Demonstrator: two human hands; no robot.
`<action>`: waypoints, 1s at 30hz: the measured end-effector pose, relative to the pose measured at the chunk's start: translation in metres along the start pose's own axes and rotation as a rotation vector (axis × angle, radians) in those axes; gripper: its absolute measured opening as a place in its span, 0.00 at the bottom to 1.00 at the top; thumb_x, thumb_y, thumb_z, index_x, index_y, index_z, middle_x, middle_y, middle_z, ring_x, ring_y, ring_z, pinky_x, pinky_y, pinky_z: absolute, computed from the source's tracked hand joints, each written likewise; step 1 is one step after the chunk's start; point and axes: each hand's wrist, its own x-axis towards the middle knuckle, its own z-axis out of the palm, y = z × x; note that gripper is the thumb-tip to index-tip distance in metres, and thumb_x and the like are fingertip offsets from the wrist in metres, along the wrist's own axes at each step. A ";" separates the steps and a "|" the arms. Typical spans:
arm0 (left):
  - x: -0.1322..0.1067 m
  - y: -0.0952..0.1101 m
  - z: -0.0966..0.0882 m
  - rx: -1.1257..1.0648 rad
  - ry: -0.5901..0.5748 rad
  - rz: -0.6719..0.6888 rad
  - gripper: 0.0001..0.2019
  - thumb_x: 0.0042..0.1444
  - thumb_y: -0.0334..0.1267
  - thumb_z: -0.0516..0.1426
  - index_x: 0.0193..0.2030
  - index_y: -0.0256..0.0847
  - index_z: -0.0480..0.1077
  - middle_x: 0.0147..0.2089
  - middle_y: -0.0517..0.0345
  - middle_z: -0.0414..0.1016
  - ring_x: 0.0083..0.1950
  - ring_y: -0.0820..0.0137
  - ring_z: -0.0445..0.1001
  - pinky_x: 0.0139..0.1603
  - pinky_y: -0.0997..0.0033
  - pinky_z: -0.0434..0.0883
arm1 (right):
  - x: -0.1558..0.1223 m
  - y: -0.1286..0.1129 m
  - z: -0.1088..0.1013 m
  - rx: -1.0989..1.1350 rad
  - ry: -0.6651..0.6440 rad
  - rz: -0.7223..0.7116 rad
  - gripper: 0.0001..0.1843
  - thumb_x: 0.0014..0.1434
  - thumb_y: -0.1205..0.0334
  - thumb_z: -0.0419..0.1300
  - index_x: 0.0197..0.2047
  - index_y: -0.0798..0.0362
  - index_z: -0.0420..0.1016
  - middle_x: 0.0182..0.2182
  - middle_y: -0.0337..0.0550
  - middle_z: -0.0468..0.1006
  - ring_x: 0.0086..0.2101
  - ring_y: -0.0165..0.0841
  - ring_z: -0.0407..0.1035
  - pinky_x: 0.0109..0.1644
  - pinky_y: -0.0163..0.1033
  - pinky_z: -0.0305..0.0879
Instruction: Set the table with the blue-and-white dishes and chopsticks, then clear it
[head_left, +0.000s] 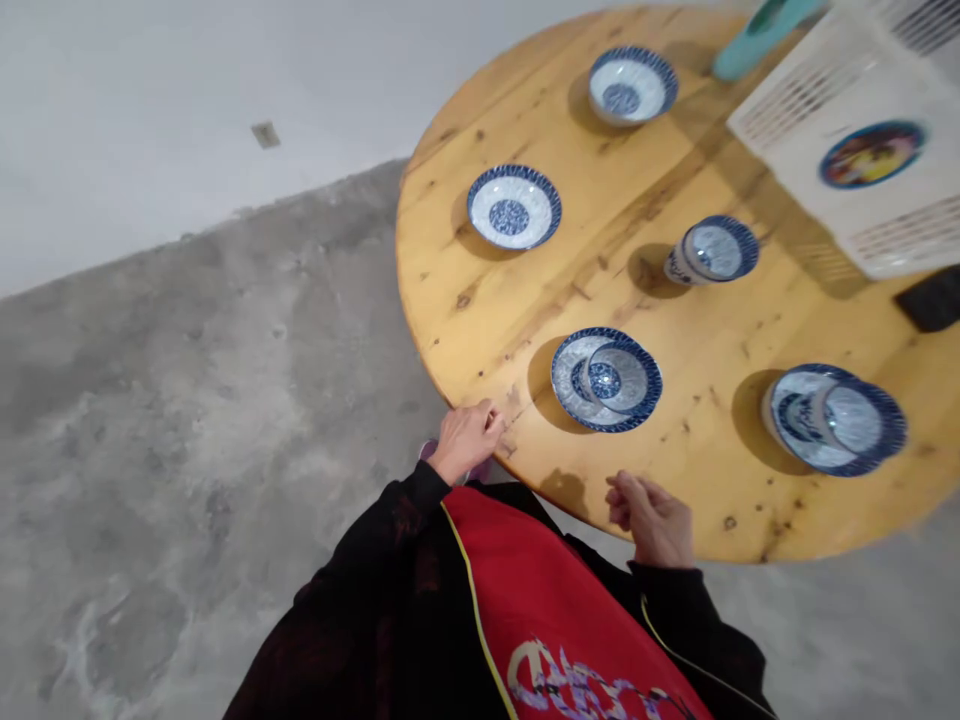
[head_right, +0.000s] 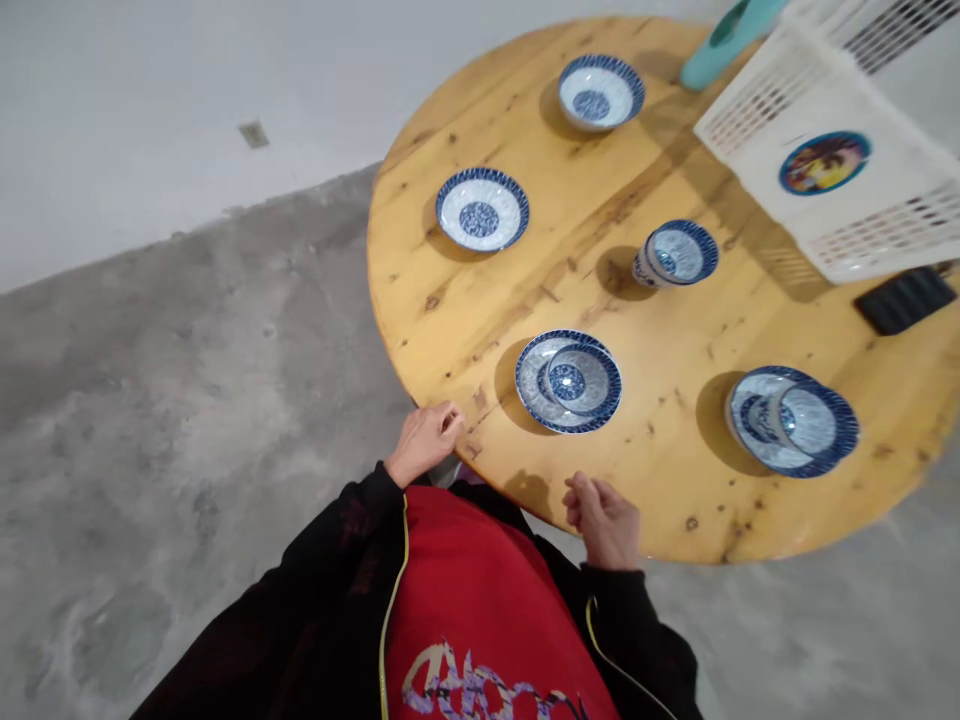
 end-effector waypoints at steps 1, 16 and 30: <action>-0.003 0.000 0.001 0.008 -0.006 -0.003 0.12 0.68 0.40 0.50 0.42 0.42 0.75 0.36 0.56 0.80 0.37 0.66 0.76 0.36 0.72 0.61 | -0.007 0.005 0.006 0.012 -0.040 0.003 0.28 0.47 0.36 0.67 0.31 0.57 0.76 0.19 0.38 0.72 0.16 0.26 0.61 0.18 0.33 0.55; -0.068 0.023 0.022 -0.021 0.088 -0.033 0.13 0.65 0.39 0.50 0.32 0.44 0.73 0.28 0.61 0.77 0.31 0.70 0.74 0.36 0.73 0.62 | -0.014 0.006 0.030 -0.051 -0.430 -0.272 0.22 0.55 0.39 0.54 0.22 0.49 0.67 0.17 0.36 0.68 0.18 0.30 0.63 0.25 0.37 0.60; -0.094 0.017 0.027 -0.074 0.041 -0.040 0.12 0.66 0.38 0.50 0.34 0.43 0.72 0.28 0.63 0.76 0.31 0.73 0.75 0.35 0.76 0.65 | -0.029 0.017 0.057 -0.124 -0.574 -0.407 0.19 0.58 0.46 0.51 0.22 0.48 0.67 0.15 0.37 0.68 0.21 0.32 0.63 0.28 0.37 0.58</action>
